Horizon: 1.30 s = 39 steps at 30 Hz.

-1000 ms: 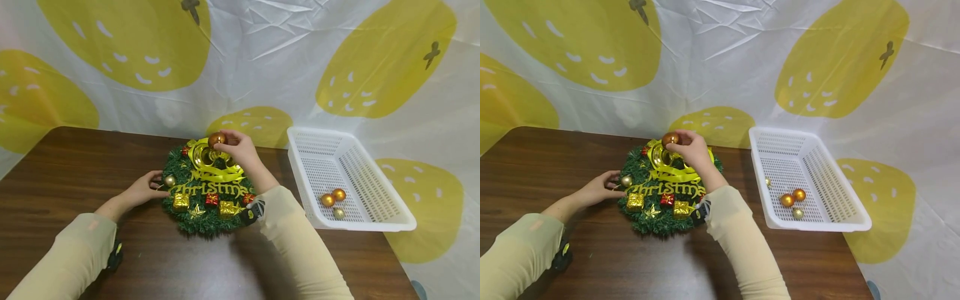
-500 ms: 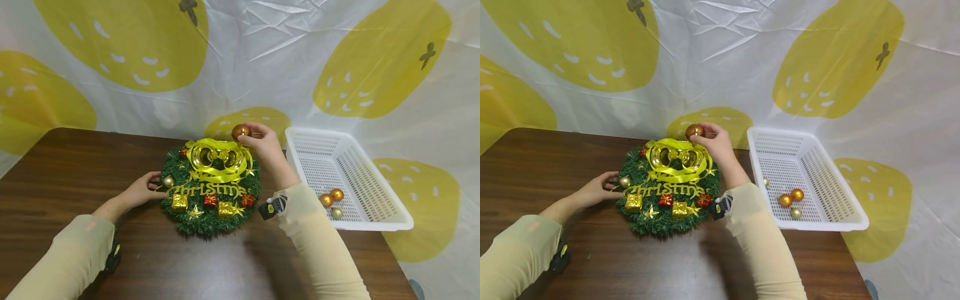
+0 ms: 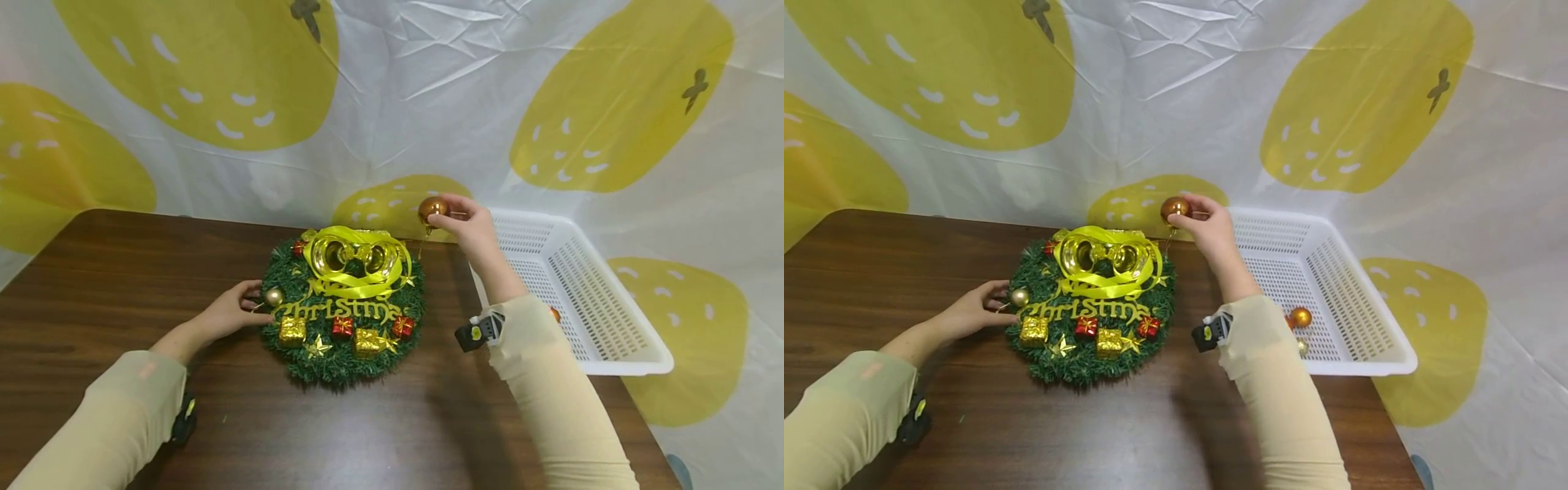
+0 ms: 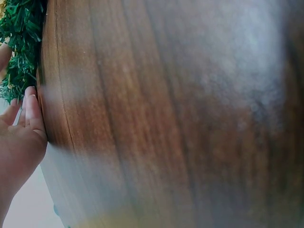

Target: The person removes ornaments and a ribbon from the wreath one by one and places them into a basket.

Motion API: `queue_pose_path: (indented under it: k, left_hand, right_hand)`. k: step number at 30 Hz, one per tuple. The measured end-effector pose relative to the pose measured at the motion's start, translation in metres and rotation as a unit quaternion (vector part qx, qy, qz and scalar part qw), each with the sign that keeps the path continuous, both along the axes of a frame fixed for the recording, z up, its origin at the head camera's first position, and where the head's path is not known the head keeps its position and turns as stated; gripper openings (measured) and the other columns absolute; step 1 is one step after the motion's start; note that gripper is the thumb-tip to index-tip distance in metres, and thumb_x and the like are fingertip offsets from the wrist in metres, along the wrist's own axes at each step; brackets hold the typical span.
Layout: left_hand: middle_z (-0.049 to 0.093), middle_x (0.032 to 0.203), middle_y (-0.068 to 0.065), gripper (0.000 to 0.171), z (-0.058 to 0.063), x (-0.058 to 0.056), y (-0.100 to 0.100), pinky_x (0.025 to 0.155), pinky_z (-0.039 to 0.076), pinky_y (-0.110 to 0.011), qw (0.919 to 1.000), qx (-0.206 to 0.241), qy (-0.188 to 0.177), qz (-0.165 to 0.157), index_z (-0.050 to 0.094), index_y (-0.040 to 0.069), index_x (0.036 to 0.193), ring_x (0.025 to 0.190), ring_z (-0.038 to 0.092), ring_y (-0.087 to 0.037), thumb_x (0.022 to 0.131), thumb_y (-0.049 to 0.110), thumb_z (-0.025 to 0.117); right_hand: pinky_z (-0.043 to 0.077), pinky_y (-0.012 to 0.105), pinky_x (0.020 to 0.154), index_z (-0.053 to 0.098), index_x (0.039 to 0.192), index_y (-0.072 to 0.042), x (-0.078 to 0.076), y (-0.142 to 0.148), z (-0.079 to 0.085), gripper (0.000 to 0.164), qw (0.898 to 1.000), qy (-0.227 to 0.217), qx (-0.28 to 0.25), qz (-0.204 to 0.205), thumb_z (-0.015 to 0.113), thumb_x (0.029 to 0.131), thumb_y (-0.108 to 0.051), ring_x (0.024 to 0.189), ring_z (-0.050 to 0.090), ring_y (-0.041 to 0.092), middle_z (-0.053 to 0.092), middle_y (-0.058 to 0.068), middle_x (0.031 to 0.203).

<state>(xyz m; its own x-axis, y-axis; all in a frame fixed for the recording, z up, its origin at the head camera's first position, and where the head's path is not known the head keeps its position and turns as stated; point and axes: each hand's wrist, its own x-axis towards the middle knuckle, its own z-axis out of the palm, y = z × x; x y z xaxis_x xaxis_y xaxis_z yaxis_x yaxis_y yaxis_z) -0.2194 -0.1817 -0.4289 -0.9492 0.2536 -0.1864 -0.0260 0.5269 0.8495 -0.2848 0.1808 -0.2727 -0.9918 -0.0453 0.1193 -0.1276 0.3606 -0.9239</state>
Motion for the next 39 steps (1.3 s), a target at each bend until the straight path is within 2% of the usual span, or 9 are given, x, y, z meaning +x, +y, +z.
queue_pose_path:
  k: [5, 19, 22, 26, 29, 30, 36, 37, 39]
  left_hand:
    - [0.027, 0.141, -0.034, 0.089, 0.001, 0.001, 0.0, 0.094, 0.043, -0.051, 1.0, 0.002, -0.002, 0.001, 0.012, -0.008, 0.146, 0.121, 0.04, -0.044, 0.086, 0.027, 0.068]
    - [0.027, 0.141, -0.034, 0.089, 0.001, 0.0, 0.001, 0.094, 0.043, -0.05, 1.0, 0.005, -0.002, 0.001, 0.013, -0.008, 0.146, 0.122, 0.04, -0.045, 0.086, 0.027, 0.068]
    - [0.027, 0.141, -0.034, 0.088, 0.002, 0.001, 0.001, 0.093, 0.043, -0.051, 1.0, 0.003, -0.002, 0.0, 0.012, -0.008, 0.146, 0.121, 0.039, -0.045, 0.086, 0.026, 0.068]
    - [0.027, 0.141, -0.034, 0.089, 0.002, 0.001, 0.001, 0.094, 0.043, -0.051, 1.0, 0.003, -0.003, -0.001, 0.012, -0.008, 0.146, 0.122, 0.039, -0.046, 0.087, 0.027, 0.067]
    - [0.027, 0.141, -0.034, 0.09, 0.0, 0.0, 0.0, 0.094, 0.042, -0.051, 1.0, 0.005, -0.002, -0.001, 0.013, -0.008, 0.146, 0.122, 0.039, -0.045, 0.086, 0.03, 0.068]
    - [0.03, 0.14, -0.032, 0.09, -0.002, 0.0, 0.0, 0.093, 0.045, -0.046, 1.0, 0.002, 0.007, 0.004, 0.015, -0.006, 0.146, 0.119, 0.044, -0.039, 0.085, 0.032, 0.069]
    - [0.03, 0.141, -0.031, 0.091, -0.002, 0.001, 0.0, 0.094, 0.044, -0.047, 1.0, 0.006, 0.003, 0.003, 0.015, -0.005, 0.147, 0.12, 0.043, -0.038, 0.084, 0.033, 0.069]
    - [0.026, 0.143, -0.032, 0.091, 0.001, 0.001, 0.001, 0.096, 0.042, -0.052, 0.9999, 0.011, -0.007, -0.001, 0.013, -0.006, 0.147, 0.124, 0.038, -0.045, 0.085, 0.03, 0.069]
    - [0.026, 0.143, -0.032, 0.091, 0.001, 0.001, 0.001, 0.097, 0.041, -0.052, 0.9999, 0.011, -0.007, 0.0, 0.013, -0.006, 0.147, 0.124, 0.038, -0.045, 0.085, 0.03, 0.068]
  right_hand:
    - [0.04, 0.018, 0.082, 0.054, 0.129, -0.001, -0.001, 0.019, 0.002, 0.046, 1.0, 0.001, 0.004, -0.019, 0.065, 0.085, -0.012, 0.089, 0.052, 0.003, 0.055, -0.009, 0.095]
    - [0.046, 0.009, 0.076, 0.049, 0.131, 0.005, -0.002, 0.072, 0.004, 0.049, 0.997, 0.003, -0.018, -0.076, 0.064, 0.086, -0.01, 0.082, 0.053, -0.004, 0.053, -0.014, 0.089]
    - [0.047, 0.008, 0.073, 0.054, 0.123, 0.001, -0.002, 0.082, 0.004, 0.04, 0.996, 0.004, -0.044, -0.078, 0.064, 0.085, -0.008, 0.079, 0.054, -0.004, 0.054, -0.012, 0.088]
    - [0.048, 0.007, 0.071, 0.057, 0.107, -0.009, -0.001, 0.095, 0.004, 0.023, 0.992, 0.001, -0.106, -0.07, 0.063, 0.085, -0.004, 0.075, 0.058, -0.005, 0.057, -0.011, 0.086]
    - [0.048, 0.008, 0.07, 0.056, 0.099, -0.013, -0.001, 0.106, 0.003, 0.019, 0.988, -0.001, -0.14, -0.068, 0.063, 0.085, -0.001, 0.072, 0.059, -0.004, 0.061, -0.013, 0.082]
    - [0.048, 0.008, 0.069, 0.056, 0.098, -0.013, -0.001, 0.109, 0.002, 0.019, 0.987, -0.002, -0.145, -0.071, 0.063, 0.085, -0.001, 0.072, 0.06, -0.004, 0.061, -0.013, 0.081]
    - [0.047, 0.007, 0.069, 0.056, 0.097, -0.014, 0.0, 0.129, -0.001, 0.017, 0.986, -0.021, -0.127, -0.108, 0.065, 0.085, -0.006, 0.074, 0.057, -0.004, 0.059, -0.014, 0.083]
    - [0.047, 0.007, 0.069, 0.056, 0.097, -0.015, 0.001, 0.132, -0.002, 0.017, 0.986, -0.025, -0.122, -0.114, 0.066, 0.085, -0.007, 0.075, 0.056, -0.004, 0.058, -0.014, 0.084]
    - [0.046, 0.007, 0.069, 0.056, 0.096, -0.015, 0.002, 0.138, -0.004, 0.017, 0.985, -0.032, -0.119, -0.122, 0.066, 0.085, -0.008, 0.074, 0.056, -0.004, 0.058, -0.014, 0.082]
